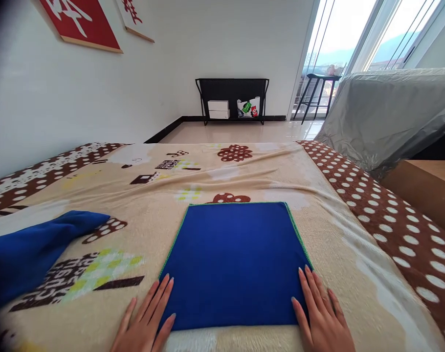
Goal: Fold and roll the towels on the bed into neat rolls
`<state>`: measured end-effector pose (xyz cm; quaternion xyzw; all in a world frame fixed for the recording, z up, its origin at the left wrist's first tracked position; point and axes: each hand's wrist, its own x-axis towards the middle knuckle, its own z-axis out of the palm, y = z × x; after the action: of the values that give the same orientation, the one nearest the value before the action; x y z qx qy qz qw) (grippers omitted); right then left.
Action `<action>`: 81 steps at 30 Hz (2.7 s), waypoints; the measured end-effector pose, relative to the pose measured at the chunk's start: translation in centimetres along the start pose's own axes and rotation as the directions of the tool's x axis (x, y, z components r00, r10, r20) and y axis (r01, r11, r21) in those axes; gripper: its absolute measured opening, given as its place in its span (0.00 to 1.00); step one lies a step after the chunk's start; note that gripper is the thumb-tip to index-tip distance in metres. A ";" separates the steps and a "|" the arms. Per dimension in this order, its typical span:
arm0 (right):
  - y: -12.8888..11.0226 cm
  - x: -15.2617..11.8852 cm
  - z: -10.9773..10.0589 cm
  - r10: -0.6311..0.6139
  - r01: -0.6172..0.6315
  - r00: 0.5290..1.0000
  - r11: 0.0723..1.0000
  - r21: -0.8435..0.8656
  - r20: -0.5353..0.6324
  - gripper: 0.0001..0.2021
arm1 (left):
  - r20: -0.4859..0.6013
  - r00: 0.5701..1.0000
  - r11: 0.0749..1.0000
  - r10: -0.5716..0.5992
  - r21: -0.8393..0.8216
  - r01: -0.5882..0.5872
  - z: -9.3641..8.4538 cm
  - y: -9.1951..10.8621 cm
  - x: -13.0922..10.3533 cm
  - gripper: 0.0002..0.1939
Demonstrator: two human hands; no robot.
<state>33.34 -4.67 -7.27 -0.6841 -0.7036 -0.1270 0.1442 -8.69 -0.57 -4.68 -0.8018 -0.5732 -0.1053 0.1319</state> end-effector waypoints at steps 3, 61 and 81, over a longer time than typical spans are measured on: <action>1.6 0.5 -0.3 -0.039 0.039 0.999 0.999 0.011 -0.019 0.34 | -0.015 0.998 0.998 0.053 -0.026 -0.053 -1.0 -0.7 0.3 0.34; -1.5 12.3 2.8 -0.162 0.148 0.982 0.979 0.141 0.093 0.30 | 0.099 0.987 0.974 0.127 -0.200 -0.105 0.5 2.8 13.1 0.28; -13.1 7.6 -0.6 -0.314 0.318 0.930 0.948 -0.012 -0.193 0.32 | -0.135 0.983 0.988 0.127 -0.065 -0.137 -1.4 13.6 9.2 0.30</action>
<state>20.10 1.69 -3.62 -0.5450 -0.7885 -0.2072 0.1957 7.16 3.01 -1.68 -0.8337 -0.5047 -0.1697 0.1462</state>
